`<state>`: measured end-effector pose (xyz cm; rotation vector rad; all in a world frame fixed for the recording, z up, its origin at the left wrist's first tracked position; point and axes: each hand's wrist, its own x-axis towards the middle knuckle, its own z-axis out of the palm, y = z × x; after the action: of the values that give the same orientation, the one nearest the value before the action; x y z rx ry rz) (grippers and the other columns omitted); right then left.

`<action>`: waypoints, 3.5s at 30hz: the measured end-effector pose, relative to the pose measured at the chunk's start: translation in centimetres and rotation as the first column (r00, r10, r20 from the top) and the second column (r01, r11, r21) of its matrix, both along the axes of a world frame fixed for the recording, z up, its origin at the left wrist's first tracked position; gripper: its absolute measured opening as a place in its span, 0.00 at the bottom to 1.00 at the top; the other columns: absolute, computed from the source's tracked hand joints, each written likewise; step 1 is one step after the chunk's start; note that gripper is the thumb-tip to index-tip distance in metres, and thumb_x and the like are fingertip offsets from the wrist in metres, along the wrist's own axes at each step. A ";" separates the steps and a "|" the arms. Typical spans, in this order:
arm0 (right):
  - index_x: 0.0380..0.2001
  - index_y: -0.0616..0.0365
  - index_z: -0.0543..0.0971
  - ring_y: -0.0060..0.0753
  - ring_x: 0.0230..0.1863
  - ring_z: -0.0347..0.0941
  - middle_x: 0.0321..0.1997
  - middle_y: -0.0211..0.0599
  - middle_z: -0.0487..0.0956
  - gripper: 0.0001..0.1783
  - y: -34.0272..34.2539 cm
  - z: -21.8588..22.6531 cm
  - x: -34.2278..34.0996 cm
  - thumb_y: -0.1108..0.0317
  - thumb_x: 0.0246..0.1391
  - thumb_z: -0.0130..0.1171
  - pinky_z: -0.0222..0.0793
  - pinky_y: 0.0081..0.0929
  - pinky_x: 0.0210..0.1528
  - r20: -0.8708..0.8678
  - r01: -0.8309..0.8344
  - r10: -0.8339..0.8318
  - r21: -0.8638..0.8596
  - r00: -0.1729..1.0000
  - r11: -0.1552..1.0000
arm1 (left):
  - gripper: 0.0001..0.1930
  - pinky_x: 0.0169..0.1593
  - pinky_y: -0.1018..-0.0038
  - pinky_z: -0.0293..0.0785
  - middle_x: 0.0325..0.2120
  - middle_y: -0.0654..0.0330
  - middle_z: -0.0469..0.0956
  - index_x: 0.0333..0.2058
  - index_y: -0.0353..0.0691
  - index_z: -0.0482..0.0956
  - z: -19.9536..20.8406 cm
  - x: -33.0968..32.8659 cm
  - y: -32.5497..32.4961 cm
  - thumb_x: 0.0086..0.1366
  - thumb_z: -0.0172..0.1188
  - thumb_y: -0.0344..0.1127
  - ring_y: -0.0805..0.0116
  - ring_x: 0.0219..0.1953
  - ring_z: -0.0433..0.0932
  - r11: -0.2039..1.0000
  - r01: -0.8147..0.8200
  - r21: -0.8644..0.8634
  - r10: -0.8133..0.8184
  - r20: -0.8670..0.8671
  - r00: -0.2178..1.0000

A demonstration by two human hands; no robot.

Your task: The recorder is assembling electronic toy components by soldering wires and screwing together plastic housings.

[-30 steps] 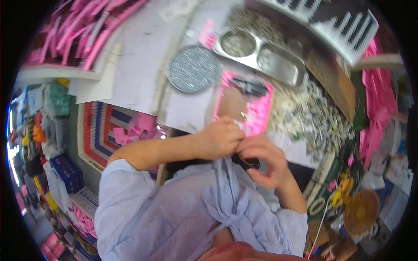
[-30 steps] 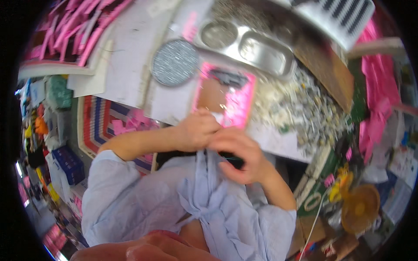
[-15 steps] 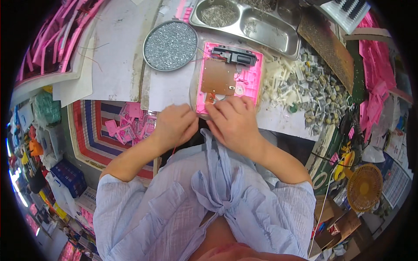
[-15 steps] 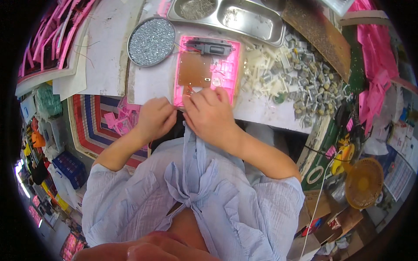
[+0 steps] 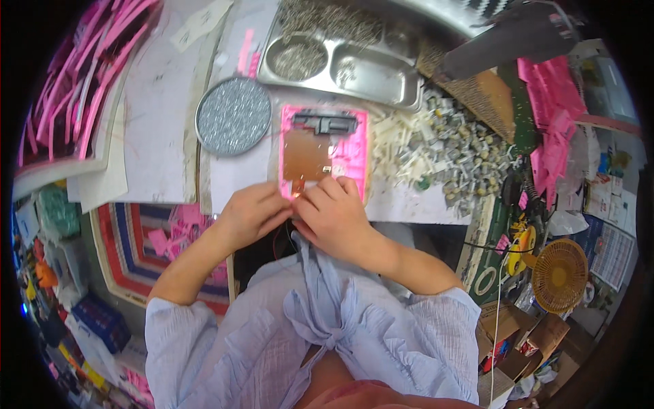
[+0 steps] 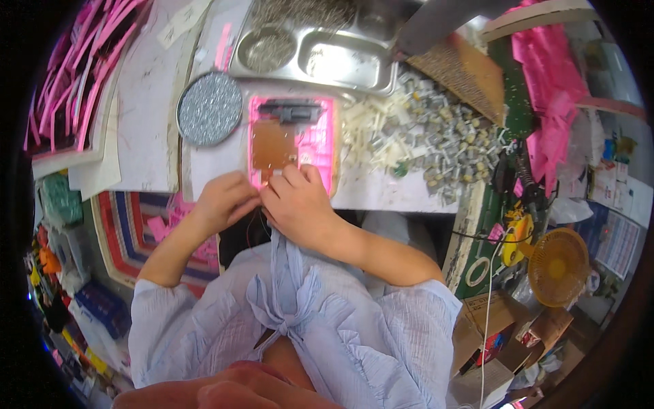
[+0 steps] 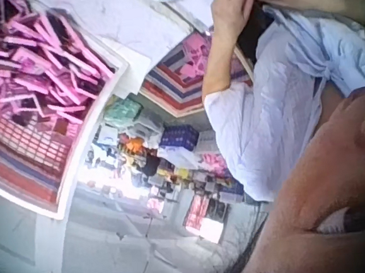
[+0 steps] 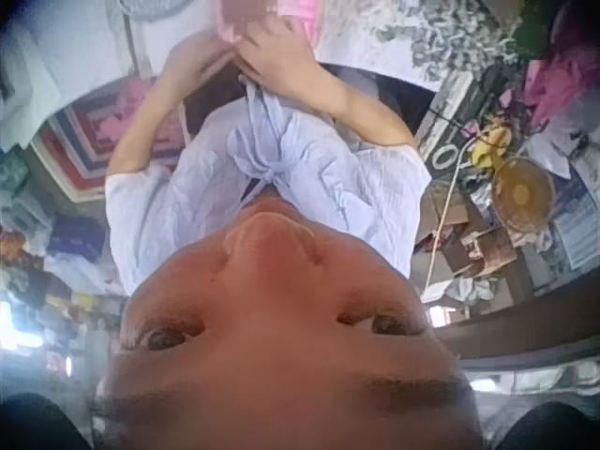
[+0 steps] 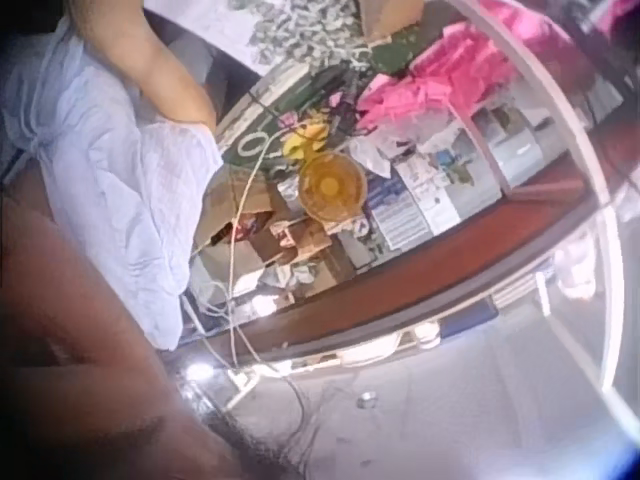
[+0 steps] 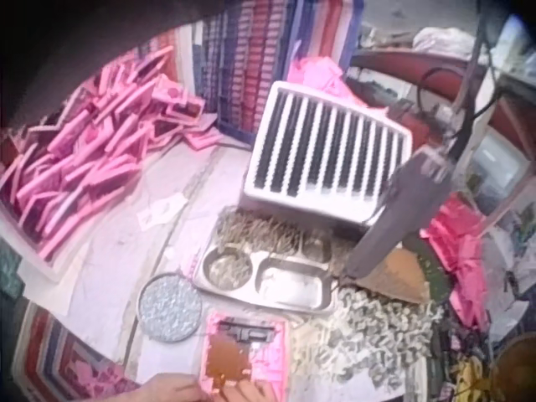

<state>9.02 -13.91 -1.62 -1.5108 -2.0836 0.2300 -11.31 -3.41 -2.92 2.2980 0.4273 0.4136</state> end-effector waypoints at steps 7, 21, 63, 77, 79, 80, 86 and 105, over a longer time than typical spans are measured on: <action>0.34 0.62 0.84 0.25 0.29 0.76 0.26 0.36 0.81 0.06 7.0 5.3 21.8 0.69 0.58 0.65 0.71 0.27 0.34 -0.377 0.522 -0.500 -0.049 0.780 0.852 | 0.09 0.33 0.63 0.75 0.29 0.57 0.75 0.35 0.40 0.80 -0.3 0.1 1.2 0.57 0.71 0.30 0.55 0.31 0.77 0.994 0.110 -0.012 -0.109 0.070 0.992; 0.30 0.61 0.80 0.53 0.39 0.78 0.33 0.48 0.80 0.05 26.1 8.3 28.2 0.78 0.47 0.58 0.74 0.44 0.45 0.481 -0.042 -0.280 0.556 0.831 0.830 | 0.09 0.34 0.63 0.75 0.29 0.57 0.75 0.36 0.40 0.80 0.2 0.0 1.1 0.58 0.71 0.30 0.54 0.32 0.78 0.994 0.090 -0.064 -0.091 -0.001 0.996; 0.31 0.51 0.85 0.36 0.38 0.76 0.37 0.26 0.83 0.12 0.6 -1.9 8.2 0.67 0.39 0.74 0.76 0.30 0.37 -0.204 -0.088 0.109 0.107 0.973 0.990 | 0.10 0.33 0.64 0.74 0.29 0.58 0.74 0.36 0.40 0.81 0.5 0.5 1.2 0.55 0.72 0.28 0.57 0.30 0.77 0.997 0.059 -0.042 -0.060 -0.024 0.998; 0.35 0.52 0.85 0.42 0.40 0.75 0.37 0.28 0.83 0.15 -1.4 0.8 12.7 0.60 0.42 0.75 0.70 0.40 0.43 -0.191 0.241 -0.220 0.099 0.957 0.965 | 0.12 0.32 0.65 0.72 0.28 0.58 0.73 0.36 0.39 0.80 0.8 0.6 1.2 0.54 0.72 0.30 0.57 0.29 0.76 0.996 0.089 0.018 -0.089 -0.043 0.995; 0.31 0.53 0.84 0.43 0.39 0.75 0.34 0.33 0.83 0.17 -2.5 2.2 15.6 0.55 0.43 0.74 0.67 0.42 0.40 0.146 0.478 -0.461 -0.108 0.875 0.872 | 0.12 0.33 0.63 0.72 0.28 0.57 0.73 0.36 0.39 0.80 1.4 0.4 0.7 0.53 0.73 0.29 0.56 0.29 0.76 0.998 0.063 0.022 -0.060 -0.091 0.994; 0.31 0.54 0.84 0.43 0.39 0.75 0.33 0.33 0.83 0.17 -3.1 2.2 15.9 0.54 0.43 0.74 0.66 0.42 0.40 0.236 0.539 -0.500 -0.143 0.833 0.830 | 0.13 0.33 0.63 0.72 0.27 0.56 0.73 0.35 0.38 0.80 1.9 0.8 0.9 0.52 0.73 0.28 0.55 0.29 0.75 0.998 0.061 0.030 -0.058 -0.111 0.992; 0.29 0.56 0.83 0.42 0.33 0.75 0.24 0.34 0.80 0.16 -3.5 0.7 15.7 0.55 0.45 0.71 0.64 0.41 0.41 0.356 0.679 -0.600 -0.160 0.717 0.716 | 0.07 0.39 0.59 0.74 0.28 0.54 0.75 0.35 0.37 0.80 6.5 8.2 6.4 0.58 0.67 0.29 0.49 0.33 0.78 0.976 0.213 -0.043 -0.214 -0.012 0.977; 0.29 0.52 0.71 0.14 0.26 0.61 0.26 0.20 0.68 0.05 -0.5 2.1 17.1 0.64 0.56 0.53 0.58 0.17 0.26 -0.877 0.080 -0.452 -0.445 0.163 0.892 | 0.07 0.37 0.64 0.77 0.27 0.52 0.79 0.33 0.36 0.78 3.0 21.8 12.3 0.56 0.64 0.31 0.58 0.30 0.81 0.989 0.096 0.109 -0.102 0.053 0.993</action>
<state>26.13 -14.42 0.48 -1.2557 -0.6801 1.1056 10.54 8.92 0.12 2.3923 0.2663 0.4627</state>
